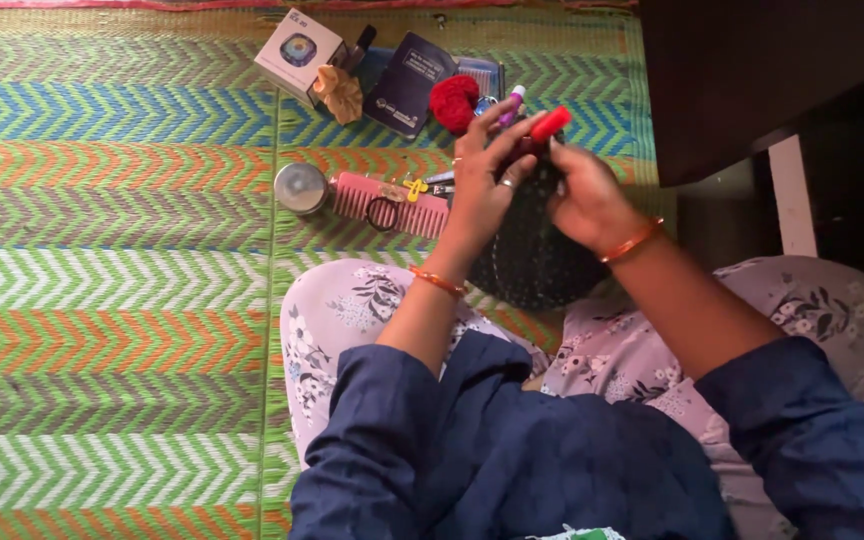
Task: Organize various cosmetic items and accessories into a drawer.
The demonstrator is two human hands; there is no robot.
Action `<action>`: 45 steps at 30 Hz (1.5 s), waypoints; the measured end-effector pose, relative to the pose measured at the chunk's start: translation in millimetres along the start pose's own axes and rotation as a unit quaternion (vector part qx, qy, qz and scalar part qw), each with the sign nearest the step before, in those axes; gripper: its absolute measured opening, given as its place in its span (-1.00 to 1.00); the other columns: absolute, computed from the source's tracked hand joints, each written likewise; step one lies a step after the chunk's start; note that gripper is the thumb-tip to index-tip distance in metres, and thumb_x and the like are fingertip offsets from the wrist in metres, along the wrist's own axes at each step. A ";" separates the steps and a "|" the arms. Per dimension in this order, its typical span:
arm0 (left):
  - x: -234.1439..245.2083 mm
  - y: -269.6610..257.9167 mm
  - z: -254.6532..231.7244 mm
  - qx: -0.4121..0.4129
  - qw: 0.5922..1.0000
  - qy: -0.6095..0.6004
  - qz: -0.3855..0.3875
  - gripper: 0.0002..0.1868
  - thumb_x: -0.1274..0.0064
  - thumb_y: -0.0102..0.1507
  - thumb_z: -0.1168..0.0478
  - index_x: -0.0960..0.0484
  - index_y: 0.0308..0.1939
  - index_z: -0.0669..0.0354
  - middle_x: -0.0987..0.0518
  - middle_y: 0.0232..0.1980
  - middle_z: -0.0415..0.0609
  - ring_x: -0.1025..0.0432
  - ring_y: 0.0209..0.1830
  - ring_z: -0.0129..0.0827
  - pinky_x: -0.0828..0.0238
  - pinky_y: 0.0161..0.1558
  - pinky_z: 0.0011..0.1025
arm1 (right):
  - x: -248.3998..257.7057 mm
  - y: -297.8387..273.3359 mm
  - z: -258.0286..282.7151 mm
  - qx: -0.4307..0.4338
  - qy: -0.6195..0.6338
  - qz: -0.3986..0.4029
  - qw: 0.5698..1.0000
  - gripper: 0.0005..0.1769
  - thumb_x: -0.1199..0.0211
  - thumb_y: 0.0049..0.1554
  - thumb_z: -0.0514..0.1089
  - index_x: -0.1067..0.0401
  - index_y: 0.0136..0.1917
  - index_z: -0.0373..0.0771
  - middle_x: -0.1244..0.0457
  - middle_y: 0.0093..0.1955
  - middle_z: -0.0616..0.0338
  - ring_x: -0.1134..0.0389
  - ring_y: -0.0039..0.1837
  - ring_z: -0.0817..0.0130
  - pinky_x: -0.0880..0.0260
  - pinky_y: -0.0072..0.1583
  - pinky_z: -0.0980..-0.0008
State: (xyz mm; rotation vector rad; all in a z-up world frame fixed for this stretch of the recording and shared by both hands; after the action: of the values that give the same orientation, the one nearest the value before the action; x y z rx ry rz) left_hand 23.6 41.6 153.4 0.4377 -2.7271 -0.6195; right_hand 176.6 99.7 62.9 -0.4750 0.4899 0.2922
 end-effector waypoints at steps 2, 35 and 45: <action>-10.2 0.1 -1.6 -0.019 0.998 -0.042 0.052 -0.47 -0.26 0.25 0.30 -0.59 0.31 -0.08 -0.41 0.45 -0.05 -0.32 0.38 -0.09 -0.19 0.42 -0.15 | 11.2 0.1 -5.1 -0.056 0.076 -0.013 0.995 -0.75 0.01 0.36 -0.11 -0.43 0.16 -0.20 -0.36 0.04 0.23 -0.40 0.08 0.39 -0.42 0.22 0.33; -24.9 -19.9 142.1 0.276 0.899 -0.339 -0.010 -0.75 -0.09 0.43 0.20 -0.64 0.05 0.34 -0.63 -0.15 -0.12 -0.47 -0.21 -0.54 -0.37 -0.19 -0.54 | -125.8 -83.7 61.3 0.376 -0.673 0.020 0.636 -0.62 -0.41 -0.01 -0.24 -0.53 0.12 -0.20 -0.41 0.09 -0.02 -0.45 0.10 0.00 -0.45 0.11 0.16; 24.5 11.1 -57.7 0.077 0.896 -0.431 0.077 -0.79 -0.18 0.39 0.36 -0.52 0.05 0.30 -0.60 -0.05 -0.09 -0.50 -0.05 -0.45 -0.48 0.03 -0.45 | -201.5 -201.7 121.0 0.525 -0.628 0.073 0.570 -0.74 -0.49 0.04 -0.08 -0.52 -0.04 -0.19 -0.38 -0.14 0.07 -0.43 -0.14 0.08 -0.42 -0.10 0.18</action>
State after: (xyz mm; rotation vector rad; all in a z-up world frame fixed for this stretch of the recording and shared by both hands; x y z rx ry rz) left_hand 19.8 21.3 213.6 -0.0667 -3.6206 -0.6654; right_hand 128.4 -42.7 333.7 0.9990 -0.7679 0.3653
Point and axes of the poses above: each hand's wrist, its own y-axis towards the middle knuckle, its own x-axis out of the back of the hand, z = x × y, the point moved 9 cm from there along y, towards the middle knuckle
